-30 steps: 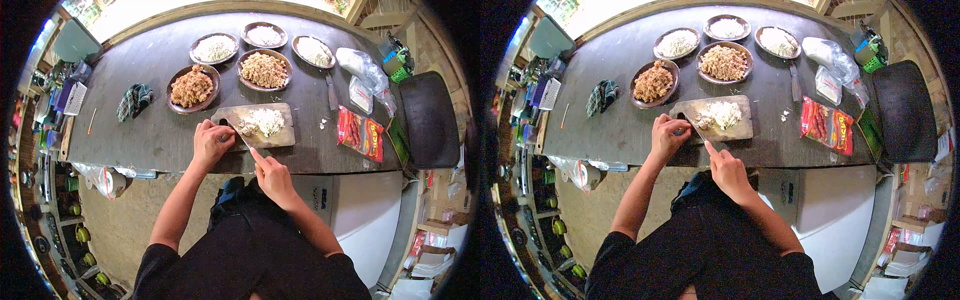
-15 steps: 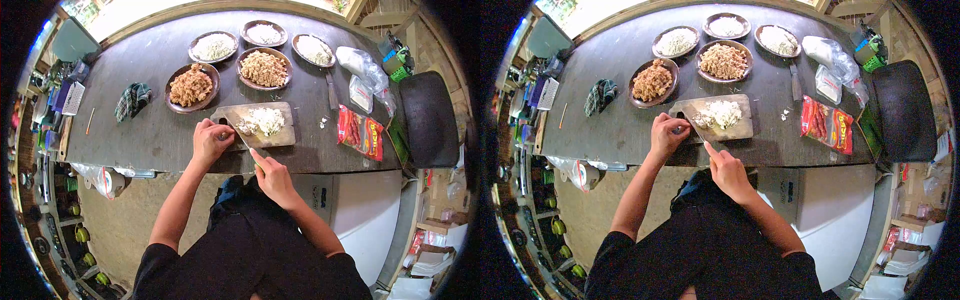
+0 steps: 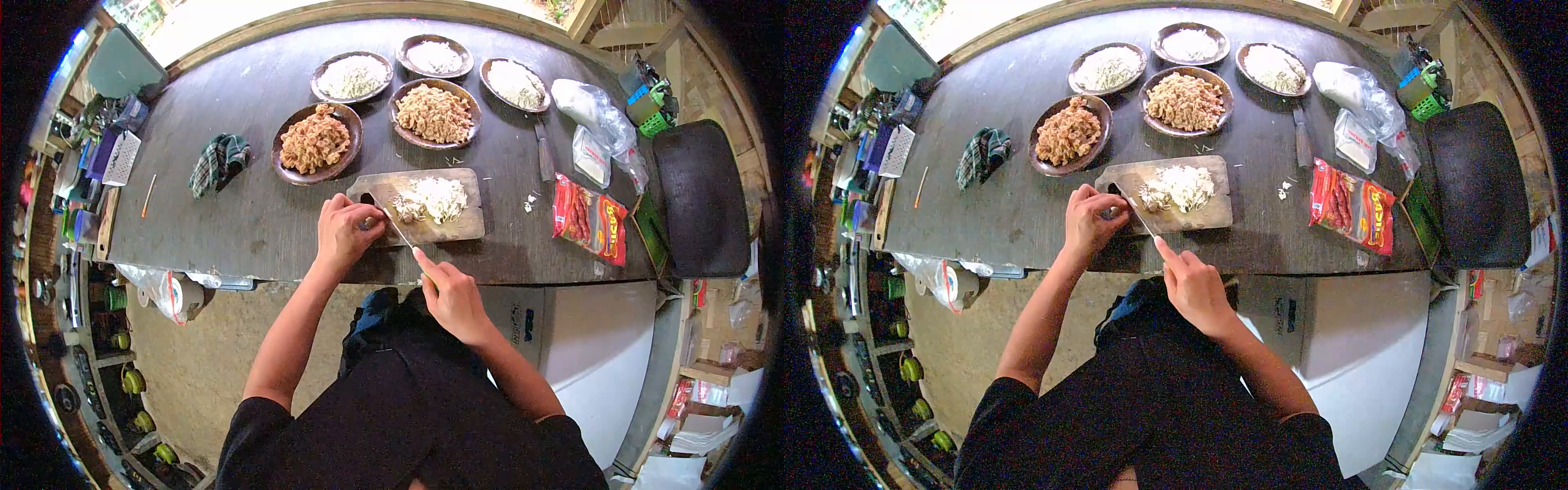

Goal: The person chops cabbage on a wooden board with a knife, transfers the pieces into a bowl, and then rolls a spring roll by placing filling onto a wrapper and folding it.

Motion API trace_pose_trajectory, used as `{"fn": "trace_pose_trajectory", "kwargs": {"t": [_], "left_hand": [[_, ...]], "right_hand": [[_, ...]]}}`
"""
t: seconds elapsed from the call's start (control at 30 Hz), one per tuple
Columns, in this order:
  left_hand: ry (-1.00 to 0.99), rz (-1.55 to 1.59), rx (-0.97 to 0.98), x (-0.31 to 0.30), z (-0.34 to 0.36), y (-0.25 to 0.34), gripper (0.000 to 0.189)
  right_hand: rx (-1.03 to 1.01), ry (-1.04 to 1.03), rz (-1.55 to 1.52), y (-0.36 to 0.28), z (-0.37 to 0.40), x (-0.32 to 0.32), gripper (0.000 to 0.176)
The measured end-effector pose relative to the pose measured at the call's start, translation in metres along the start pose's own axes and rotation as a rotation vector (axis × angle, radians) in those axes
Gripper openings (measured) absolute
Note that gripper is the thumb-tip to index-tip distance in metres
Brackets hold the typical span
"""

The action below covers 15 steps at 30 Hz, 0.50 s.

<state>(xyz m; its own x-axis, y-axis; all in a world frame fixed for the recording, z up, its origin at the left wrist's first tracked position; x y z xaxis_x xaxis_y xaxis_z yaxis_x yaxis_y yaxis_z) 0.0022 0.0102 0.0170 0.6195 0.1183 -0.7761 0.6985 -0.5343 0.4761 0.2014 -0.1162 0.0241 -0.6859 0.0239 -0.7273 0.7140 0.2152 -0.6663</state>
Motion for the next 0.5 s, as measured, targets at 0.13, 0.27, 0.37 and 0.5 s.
{"fn": "trace_pose_trajectory", "kwargs": {"t": [0.13,0.27,0.37,0.5], "left_hand": [[0.009,0.0,0.004,0.001,-0.001,0.001,0.014],[-0.004,-0.016,0.009,-0.002,-0.002,0.005,0.014],[0.002,-0.016,0.015,-0.001,0.0,0.004,0.014],[-0.004,0.009,0.027,-0.001,0.001,0.003,0.014]], "right_hand": [[0.013,0.016,0.065,-0.001,-0.004,0.005,0.049],[0.036,0.011,0.111,-0.003,-0.008,0.005,0.051],[0.027,0.007,0.084,-0.002,-0.009,0.002,0.05],[0.022,0.02,0.032,0.001,0.001,-0.004,0.05]]}}
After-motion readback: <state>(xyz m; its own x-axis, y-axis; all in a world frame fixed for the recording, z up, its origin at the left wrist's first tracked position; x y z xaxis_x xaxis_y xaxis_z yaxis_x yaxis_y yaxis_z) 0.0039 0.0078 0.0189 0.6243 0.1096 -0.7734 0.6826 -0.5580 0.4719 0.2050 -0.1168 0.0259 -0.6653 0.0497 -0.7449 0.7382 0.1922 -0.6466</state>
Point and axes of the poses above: each hand's wrist, its own z-axis away from the middle knuckle, its own x-axis out of the palm, y = z × x, the point moved 3 cm from there along -z, towards the middle knuckle, and after that the axes turned 2 degrees about x, right-handed, at the moved point
